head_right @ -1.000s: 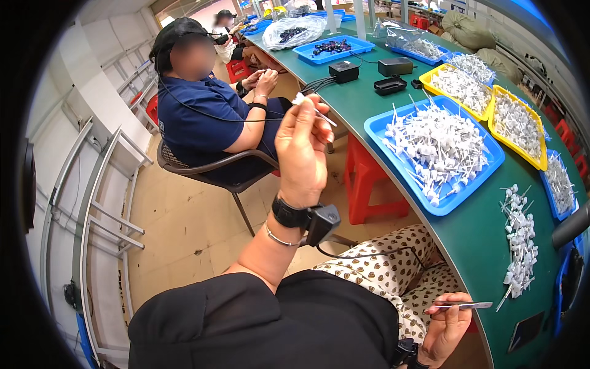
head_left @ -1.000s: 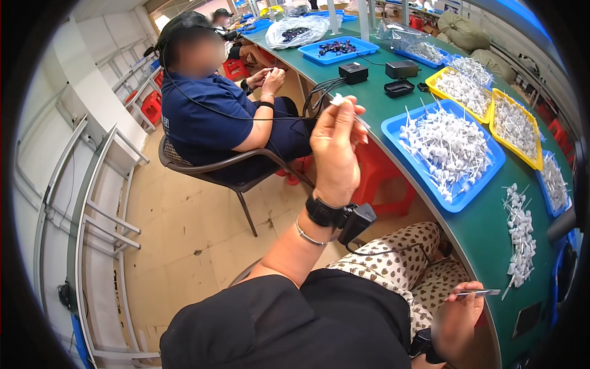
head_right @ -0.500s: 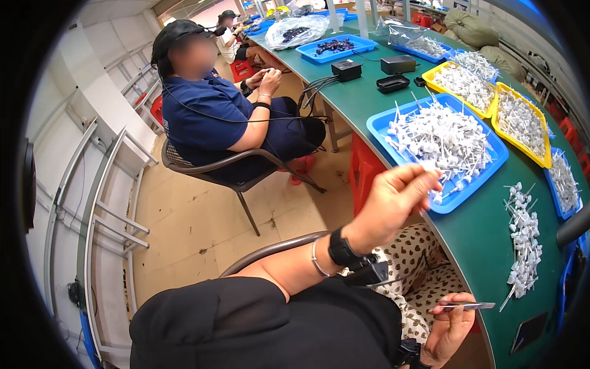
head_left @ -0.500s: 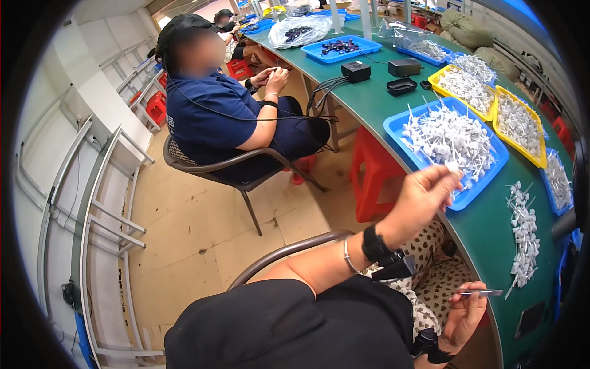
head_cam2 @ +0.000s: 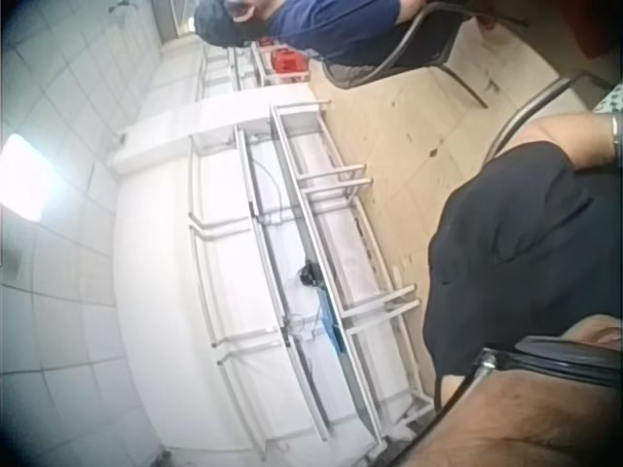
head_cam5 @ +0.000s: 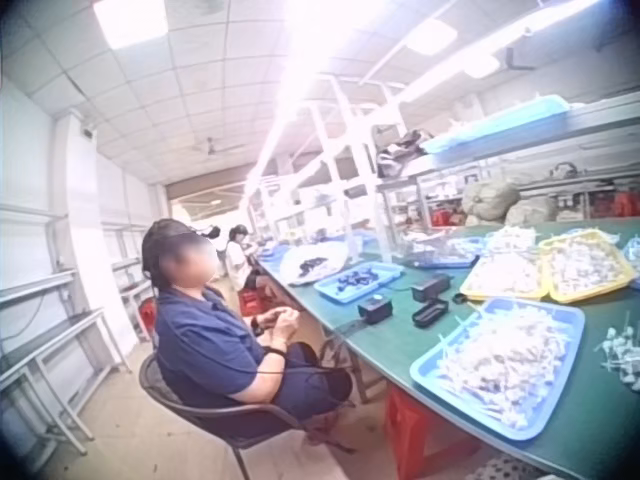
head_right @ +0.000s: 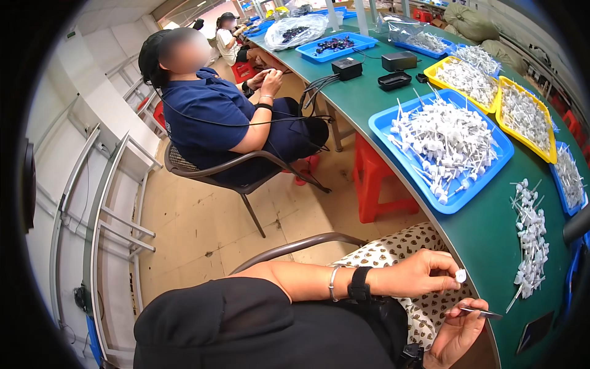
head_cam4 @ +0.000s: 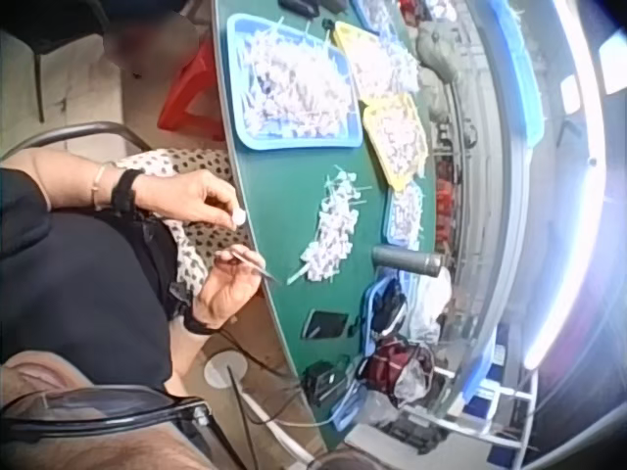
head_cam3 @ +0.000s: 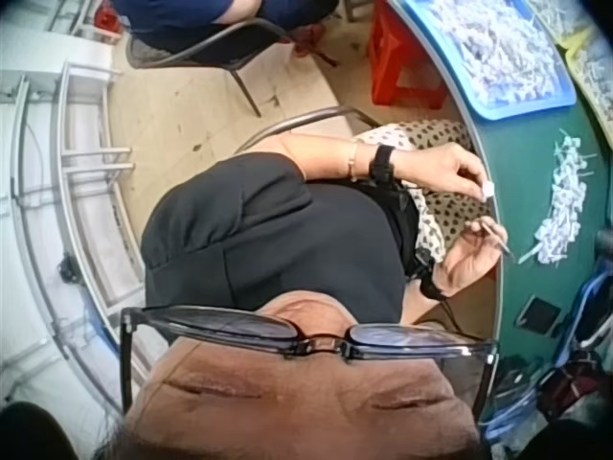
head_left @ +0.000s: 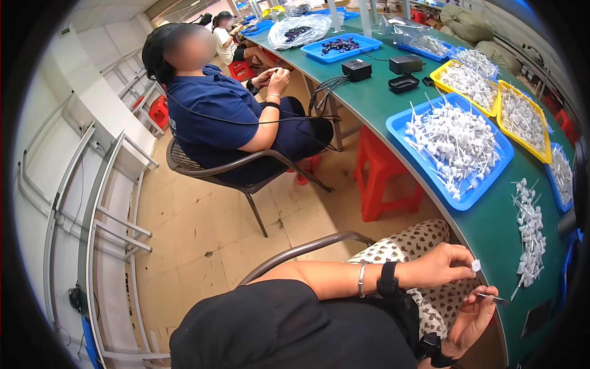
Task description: The person sits at a green workbench and uses tweezers to pick up small white plastic components from a blue tray. They manipulate the components with their hands and the tool, then place the finished items onto the table surface. The process is repetitive, involving picking, adjusting, and placing individual units.
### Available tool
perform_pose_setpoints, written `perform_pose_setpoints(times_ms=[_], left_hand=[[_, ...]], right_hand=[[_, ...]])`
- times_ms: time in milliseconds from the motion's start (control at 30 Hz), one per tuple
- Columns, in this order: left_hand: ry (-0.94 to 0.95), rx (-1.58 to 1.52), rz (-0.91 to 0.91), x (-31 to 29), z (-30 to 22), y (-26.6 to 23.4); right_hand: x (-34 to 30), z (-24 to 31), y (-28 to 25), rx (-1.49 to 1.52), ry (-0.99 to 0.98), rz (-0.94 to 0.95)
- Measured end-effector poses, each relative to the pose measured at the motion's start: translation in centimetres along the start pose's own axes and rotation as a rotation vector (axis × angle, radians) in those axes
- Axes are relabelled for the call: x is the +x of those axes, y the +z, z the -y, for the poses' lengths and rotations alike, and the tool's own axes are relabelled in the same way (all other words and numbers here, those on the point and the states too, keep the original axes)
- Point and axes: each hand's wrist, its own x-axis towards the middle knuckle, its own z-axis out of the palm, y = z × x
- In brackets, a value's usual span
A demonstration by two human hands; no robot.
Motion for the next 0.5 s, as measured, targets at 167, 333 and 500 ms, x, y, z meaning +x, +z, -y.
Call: perform_pose_setpoints(times_ms=[167, 333, 500], left_hand=[[-0.184, -0.201, 0.027, -0.2, 0.6, 0.3], [-0.240, -0.200, 0.008, -0.2, 1.1, 1.0], [-0.153, -0.038, 0.068, 0.1, 1.0, 0.0]], right_hand=[[0.6, 0.2, -0.3, 0.037, 0.030, -0.022], [0.2, -0.1, -0.4, 0.102, -0.023, -0.061], [0.4, 0.2, 0.9, 0.055, -0.052, -0.079]])
